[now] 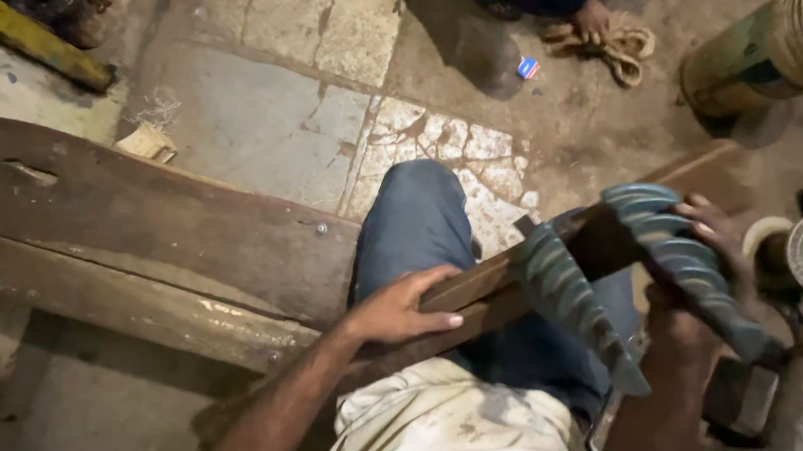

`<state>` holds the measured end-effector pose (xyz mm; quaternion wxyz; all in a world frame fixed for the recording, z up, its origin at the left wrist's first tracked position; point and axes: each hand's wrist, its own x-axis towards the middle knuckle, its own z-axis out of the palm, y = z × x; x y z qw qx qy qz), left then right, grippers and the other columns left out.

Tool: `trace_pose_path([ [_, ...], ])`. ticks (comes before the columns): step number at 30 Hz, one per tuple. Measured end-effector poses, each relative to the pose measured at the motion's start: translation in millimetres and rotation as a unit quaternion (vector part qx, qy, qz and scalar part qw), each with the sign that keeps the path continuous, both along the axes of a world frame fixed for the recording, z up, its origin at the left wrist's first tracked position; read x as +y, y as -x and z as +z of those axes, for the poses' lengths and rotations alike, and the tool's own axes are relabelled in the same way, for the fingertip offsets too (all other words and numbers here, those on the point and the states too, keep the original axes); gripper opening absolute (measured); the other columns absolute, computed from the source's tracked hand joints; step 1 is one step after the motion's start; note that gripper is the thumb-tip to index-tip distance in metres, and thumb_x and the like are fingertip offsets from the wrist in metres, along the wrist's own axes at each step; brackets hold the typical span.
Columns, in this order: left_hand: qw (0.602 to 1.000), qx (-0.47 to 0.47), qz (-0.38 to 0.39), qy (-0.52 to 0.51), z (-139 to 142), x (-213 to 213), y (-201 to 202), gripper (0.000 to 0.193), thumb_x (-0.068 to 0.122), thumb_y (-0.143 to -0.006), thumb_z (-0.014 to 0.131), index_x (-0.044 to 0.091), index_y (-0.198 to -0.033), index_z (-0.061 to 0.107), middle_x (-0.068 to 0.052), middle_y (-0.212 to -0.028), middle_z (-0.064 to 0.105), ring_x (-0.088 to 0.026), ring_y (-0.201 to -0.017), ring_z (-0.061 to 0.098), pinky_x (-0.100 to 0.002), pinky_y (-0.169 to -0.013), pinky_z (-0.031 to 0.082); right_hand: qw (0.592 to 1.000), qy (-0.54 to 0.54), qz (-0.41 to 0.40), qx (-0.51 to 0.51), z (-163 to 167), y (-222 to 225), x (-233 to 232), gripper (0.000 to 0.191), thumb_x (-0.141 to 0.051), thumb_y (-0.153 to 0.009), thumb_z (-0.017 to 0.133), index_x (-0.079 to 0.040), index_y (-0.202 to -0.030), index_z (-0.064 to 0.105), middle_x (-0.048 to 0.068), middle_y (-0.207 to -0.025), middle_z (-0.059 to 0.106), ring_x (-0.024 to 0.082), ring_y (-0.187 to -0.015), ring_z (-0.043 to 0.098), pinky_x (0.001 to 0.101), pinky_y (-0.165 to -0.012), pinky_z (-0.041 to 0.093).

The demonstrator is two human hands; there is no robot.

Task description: The person uses a wrench to tighten a bolt on a ceramic electrical insulator mounted on a wooden board. They repeatedly adjust the bolt and inspect the assembly. Later, they handle a spool of copper wire.

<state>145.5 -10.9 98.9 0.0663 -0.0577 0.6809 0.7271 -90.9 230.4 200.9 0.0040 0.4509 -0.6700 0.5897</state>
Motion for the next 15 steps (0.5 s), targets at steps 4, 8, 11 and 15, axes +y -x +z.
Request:
trace_pose_path([
  [4,0.997,-0.043,0.053,0.045,9,-3,-14,0.063,0.032,-0.086,0.079,0.005,-0.139,0.057,-0.014,-0.115,0.077,-0.020,-0.102,0.075,-0.034,-0.090,0.058,0.987,0.031,-0.104,-0.118,-30,-22,-24,0.080,-0.037,-0.096,0.079,-0.005,-0.158,0.039,0.014,-0.157,0.049,0.024,-0.148,0.050,0.0377,-0.125,0.045],
  [8,0.985,-0.122,0.122,-0.007,26,-17,-21,0.068,0.028,-0.082,0.078,0.009,-0.142,0.054,-0.013,-0.117,0.076,-0.021,-0.098,0.075,-0.036,-0.086,0.062,0.982,0.029,-0.131,-0.133,-42,-22,-27,0.081,-0.013,-0.095,0.080,-0.003,-0.162,0.036,0.017,-0.156,0.049,0.025,-0.137,0.055,0.0355,-0.117,0.049],
  [11,0.971,-0.063,0.198,0.120,42,-50,-23,0.071,0.024,-0.085,0.082,0.002,-0.145,0.051,-0.016,-0.133,0.068,-0.022,-0.117,0.067,-0.035,-0.099,0.054,0.961,0.059,-0.158,-0.220,-46,-21,-17,0.070,-0.001,-0.099,0.076,-0.003,-0.159,0.040,0.017,-0.152,0.054,0.023,-0.125,0.061,0.0350,-0.110,0.056],
  [15,0.903,0.039,0.337,0.264,73,-112,-5,0.063,0.022,-0.090,0.081,-0.004,-0.142,0.055,-0.018,-0.137,0.067,-0.023,-0.127,0.061,-0.036,-0.109,0.048,0.948,0.082,-0.178,-0.249,-58,-21,-7,0.059,0.007,-0.098,0.069,-0.003,-0.151,0.044,0.017,-0.140,0.059,0.022,-0.116,0.065,0.0362,-0.102,0.060],
])
